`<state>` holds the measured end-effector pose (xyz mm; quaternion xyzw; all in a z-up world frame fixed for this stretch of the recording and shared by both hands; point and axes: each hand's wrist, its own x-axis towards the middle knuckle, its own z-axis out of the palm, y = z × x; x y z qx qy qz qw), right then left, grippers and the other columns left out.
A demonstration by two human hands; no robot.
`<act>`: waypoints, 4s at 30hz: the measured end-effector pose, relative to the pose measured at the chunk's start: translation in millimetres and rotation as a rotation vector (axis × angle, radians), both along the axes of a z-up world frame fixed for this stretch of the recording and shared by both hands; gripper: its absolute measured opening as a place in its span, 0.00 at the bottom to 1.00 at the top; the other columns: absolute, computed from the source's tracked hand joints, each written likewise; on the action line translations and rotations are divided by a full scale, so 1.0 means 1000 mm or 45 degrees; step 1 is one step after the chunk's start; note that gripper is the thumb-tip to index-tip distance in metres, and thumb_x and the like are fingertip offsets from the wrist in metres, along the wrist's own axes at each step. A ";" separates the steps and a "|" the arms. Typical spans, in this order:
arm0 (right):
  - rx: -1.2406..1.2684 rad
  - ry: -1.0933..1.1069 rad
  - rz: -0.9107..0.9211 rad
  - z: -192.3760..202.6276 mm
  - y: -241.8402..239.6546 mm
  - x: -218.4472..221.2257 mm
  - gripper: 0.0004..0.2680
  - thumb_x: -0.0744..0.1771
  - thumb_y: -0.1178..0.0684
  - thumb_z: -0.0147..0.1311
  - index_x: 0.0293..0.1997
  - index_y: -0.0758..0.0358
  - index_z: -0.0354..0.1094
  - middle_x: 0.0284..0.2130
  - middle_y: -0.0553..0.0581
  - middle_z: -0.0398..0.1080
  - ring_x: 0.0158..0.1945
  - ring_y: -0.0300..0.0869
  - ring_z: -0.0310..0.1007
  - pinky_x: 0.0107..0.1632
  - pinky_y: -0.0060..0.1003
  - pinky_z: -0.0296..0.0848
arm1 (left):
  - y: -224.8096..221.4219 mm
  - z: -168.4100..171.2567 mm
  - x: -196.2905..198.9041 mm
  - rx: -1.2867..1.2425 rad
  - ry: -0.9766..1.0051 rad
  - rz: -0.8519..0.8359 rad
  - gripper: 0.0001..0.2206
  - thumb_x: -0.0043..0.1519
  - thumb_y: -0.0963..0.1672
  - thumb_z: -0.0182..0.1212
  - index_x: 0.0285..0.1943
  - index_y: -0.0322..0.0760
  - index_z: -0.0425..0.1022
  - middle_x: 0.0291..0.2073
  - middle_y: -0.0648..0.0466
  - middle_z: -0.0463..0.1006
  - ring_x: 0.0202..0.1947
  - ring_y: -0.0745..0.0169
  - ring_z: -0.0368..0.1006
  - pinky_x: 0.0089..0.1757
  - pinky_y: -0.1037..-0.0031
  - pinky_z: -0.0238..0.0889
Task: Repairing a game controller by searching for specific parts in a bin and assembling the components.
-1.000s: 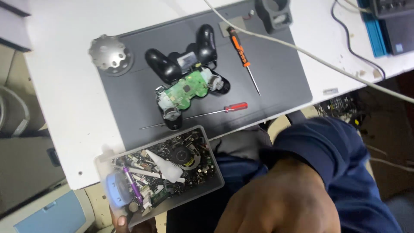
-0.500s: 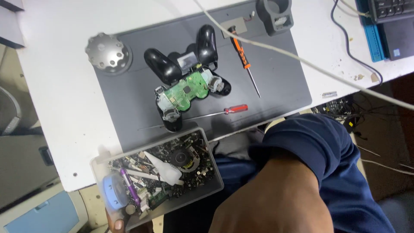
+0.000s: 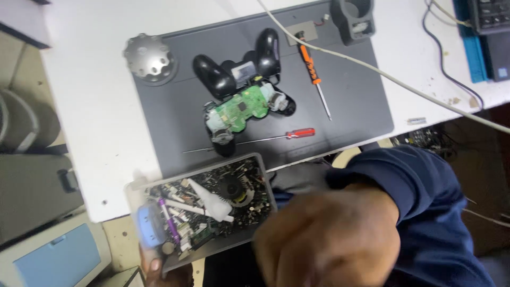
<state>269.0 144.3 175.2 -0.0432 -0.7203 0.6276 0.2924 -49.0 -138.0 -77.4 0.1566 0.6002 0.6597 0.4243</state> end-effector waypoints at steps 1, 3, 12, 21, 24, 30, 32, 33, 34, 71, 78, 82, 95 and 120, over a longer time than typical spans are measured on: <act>-0.013 0.021 0.043 0.002 0.005 -0.004 0.08 0.73 0.53 0.45 0.42 0.64 0.67 0.36 0.56 0.71 0.38 0.52 0.77 0.41 0.43 0.80 | 0.047 0.006 0.006 0.009 -0.003 0.018 0.36 0.50 0.53 0.56 0.67 0.29 0.66 0.40 0.44 0.76 0.44 0.48 0.74 0.28 0.66 0.70; -0.003 0.052 0.113 -0.005 0.010 -0.004 0.08 0.73 0.53 0.44 0.42 0.64 0.67 0.36 0.56 0.70 0.38 0.52 0.77 0.41 0.44 0.80 | 0.099 0.025 0.013 0.042 0.005 0.064 0.36 0.49 0.53 0.57 0.67 0.29 0.66 0.39 0.45 0.76 0.43 0.48 0.74 0.27 0.66 0.70; -0.116 -0.414 -0.712 -0.076 -0.003 0.047 0.05 0.62 0.64 0.63 0.38 0.71 0.77 0.26 0.60 0.82 0.28 0.41 0.85 0.34 0.27 0.88 | 0.131 0.003 -0.052 0.763 -0.628 -0.956 0.46 0.62 0.44 0.71 0.80 0.30 0.35 0.67 0.35 0.61 0.63 0.42 0.66 0.61 0.52 0.66; 0.280 -0.646 -0.638 -0.046 0.033 0.044 0.17 0.72 0.42 0.37 0.55 0.58 0.73 0.37 0.48 0.84 0.43 0.40 0.88 0.45 0.32 0.87 | 0.196 0.157 -0.014 1.130 -0.545 -0.740 0.15 0.66 0.41 0.53 0.59 0.24 0.68 0.42 0.46 0.89 0.48 0.55 0.85 0.51 0.67 0.80; 0.361 -0.692 -0.584 -0.051 0.057 0.039 0.15 0.70 0.43 0.42 0.60 0.55 0.68 0.52 0.52 0.79 0.49 0.44 0.86 0.47 0.36 0.86 | 0.213 0.166 -0.018 0.533 0.173 -0.026 0.11 0.52 0.52 0.48 0.33 0.50 0.54 0.21 0.55 0.52 0.27 0.60 0.54 0.27 0.75 0.43; -0.350 -0.289 -0.195 -0.021 0.108 -0.002 0.32 0.69 0.31 0.42 0.76 0.64 0.39 0.66 0.68 0.63 0.64 0.63 0.73 0.61 0.63 0.79 | 0.265 0.208 0.005 0.921 -0.447 -0.530 0.23 0.63 0.43 0.62 0.67 0.31 0.68 0.62 0.44 0.73 0.66 0.46 0.70 0.62 0.62 0.76; -0.677 -0.232 -0.095 -0.009 0.122 -0.016 0.45 0.63 0.26 0.57 0.79 0.51 0.19 0.74 0.63 0.51 0.72 0.61 0.61 0.68 0.69 0.68 | 0.283 0.208 0.008 0.844 -0.469 -0.544 0.26 0.63 0.41 0.59 0.71 0.26 0.61 0.57 0.36 0.77 0.52 0.37 0.81 0.43 0.58 0.87; -0.690 -0.230 -0.106 -0.014 0.129 -0.019 0.45 0.63 0.26 0.57 0.79 0.51 0.19 0.74 0.63 0.51 0.72 0.61 0.61 0.68 0.69 0.68 | 0.297 0.205 0.006 0.831 -0.477 -0.553 0.26 0.63 0.41 0.59 0.71 0.26 0.61 0.57 0.36 0.77 0.52 0.37 0.81 0.43 0.58 0.87; -0.628 -0.357 -0.266 -0.017 0.137 -0.023 0.37 0.64 0.36 0.54 0.78 0.51 0.30 0.71 0.59 0.56 0.67 0.54 0.65 0.62 0.55 0.73 | 0.311 0.203 0.005 0.726 -0.382 -0.510 0.20 0.62 0.43 0.60 0.61 0.29 0.66 0.54 0.40 0.75 0.51 0.40 0.80 0.41 0.59 0.87; 0.570 -0.744 -1.326 -0.180 0.344 -0.080 0.02 0.58 0.55 0.52 0.25 0.56 0.64 0.19 0.51 0.65 0.25 0.44 0.62 0.33 0.43 0.63 | 0.560 0.063 -0.060 0.012 1.139 -0.274 0.29 0.69 0.55 0.36 0.65 0.29 0.72 0.60 0.37 0.76 0.60 0.36 0.70 0.55 0.57 0.61; 0.623 -0.576 -1.358 -0.183 0.347 -0.099 0.06 0.61 0.57 0.55 0.36 0.62 0.75 0.32 0.55 0.82 0.34 0.49 0.81 0.37 0.44 0.73 | 0.570 0.047 -0.078 0.064 1.385 -0.166 0.20 0.73 0.51 0.41 0.32 0.37 0.66 0.22 0.43 0.71 0.27 0.33 0.62 0.34 0.53 0.51; 0.683 -0.581 -1.434 -0.188 0.345 -0.103 0.02 0.61 0.57 0.56 0.28 0.59 0.67 0.20 0.52 0.70 0.24 0.45 0.66 0.32 0.41 0.62 | 0.567 0.045 -0.076 0.127 1.544 0.010 0.19 0.70 0.49 0.45 0.29 0.37 0.72 0.22 0.42 0.77 0.26 0.31 0.70 0.30 0.53 0.56; 0.663 -0.702 -0.980 -0.168 0.305 -0.085 0.28 0.70 0.32 0.52 0.71 0.65 0.57 0.31 0.55 0.74 0.29 0.37 0.65 0.35 0.37 0.62 | 0.542 0.058 -0.082 0.223 1.797 0.329 0.12 0.63 0.45 0.55 0.37 0.39 0.86 0.22 0.43 0.82 0.18 0.38 0.72 0.22 0.55 0.58; 0.921 -0.885 -0.641 -0.053 0.193 0.018 0.15 0.73 0.52 0.46 0.62 0.77 0.67 0.49 0.75 0.75 0.48 0.61 0.78 0.51 0.53 0.73 | 0.512 0.092 -0.069 0.096 1.546 -0.508 0.54 0.57 0.56 0.85 0.78 0.31 0.45 0.76 0.35 0.54 0.75 0.33 0.50 0.68 0.45 0.49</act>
